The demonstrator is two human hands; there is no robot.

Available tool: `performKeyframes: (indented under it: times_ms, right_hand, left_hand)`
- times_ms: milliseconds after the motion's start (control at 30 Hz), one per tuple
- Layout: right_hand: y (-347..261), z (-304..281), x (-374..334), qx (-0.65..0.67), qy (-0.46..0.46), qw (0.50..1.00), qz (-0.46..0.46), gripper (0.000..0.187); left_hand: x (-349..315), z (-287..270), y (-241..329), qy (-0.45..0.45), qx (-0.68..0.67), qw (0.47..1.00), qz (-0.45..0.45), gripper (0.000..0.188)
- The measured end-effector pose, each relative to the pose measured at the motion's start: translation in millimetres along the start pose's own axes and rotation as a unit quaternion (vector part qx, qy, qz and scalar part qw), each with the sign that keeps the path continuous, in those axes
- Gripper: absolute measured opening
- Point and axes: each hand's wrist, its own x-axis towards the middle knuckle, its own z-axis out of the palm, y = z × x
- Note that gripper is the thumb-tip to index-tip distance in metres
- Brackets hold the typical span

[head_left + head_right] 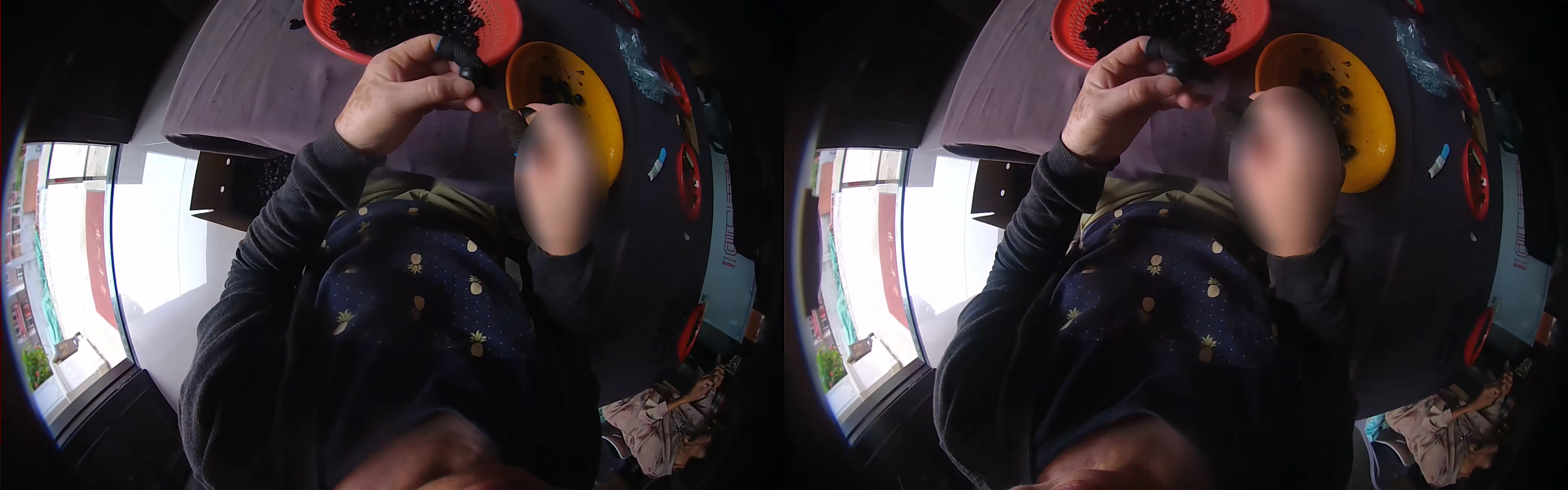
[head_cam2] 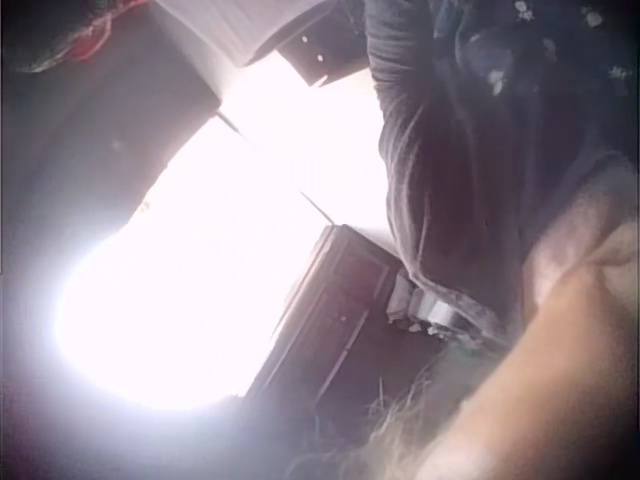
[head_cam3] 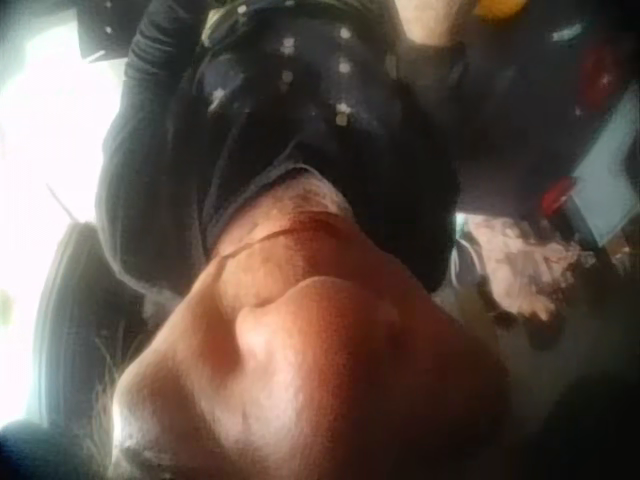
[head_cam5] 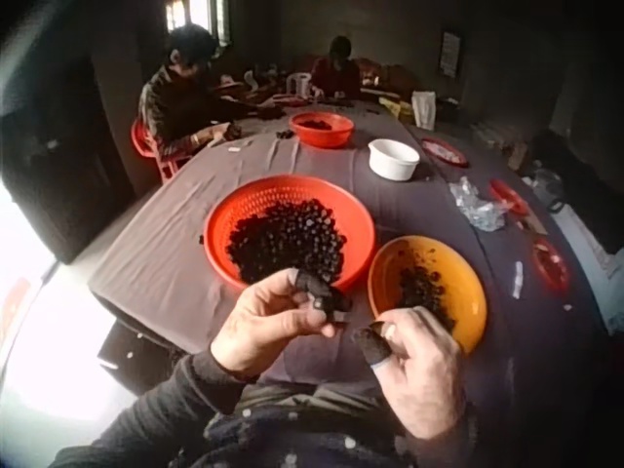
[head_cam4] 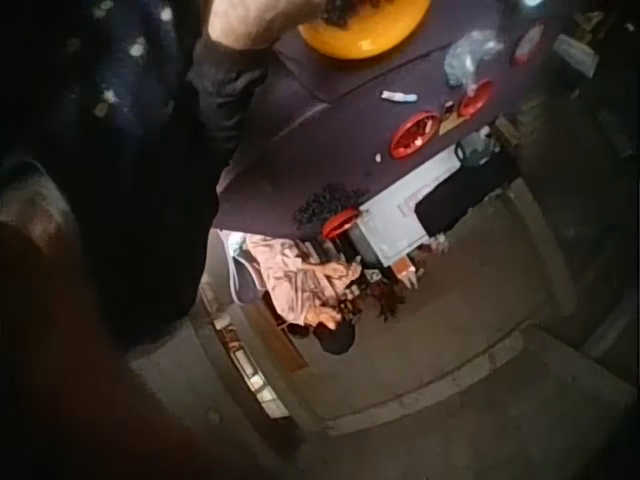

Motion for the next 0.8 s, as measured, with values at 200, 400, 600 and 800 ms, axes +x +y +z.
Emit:
performKeyframes:
  times_ms: [200,400,600,800]
  right_hand:
    - [-2,2,7,0.071,-0.003,0.997,-0.028,0.025]
    - [-4,-2,10,0.032,0.030,0.991,-0.127,0.027]
    - [-13,-4,12,-0.031,0.063,0.984,-0.163,0.031]
    - [-18,-14,9,-0.058,0.025,0.990,-0.123,0.027]
  left_hand:
    - [-3,1,3,-0.032,0.042,0.999,0.008,0.029]
    - [-7,12,9,-0.064,0.030,0.997,-0.026,0.026]
    - [-10,22,1,-0.073,-0.046,0.994,-0.067,0.029]
    - [-13,27,1,-0.044,-0.062,0.993,-0.091,0.030]
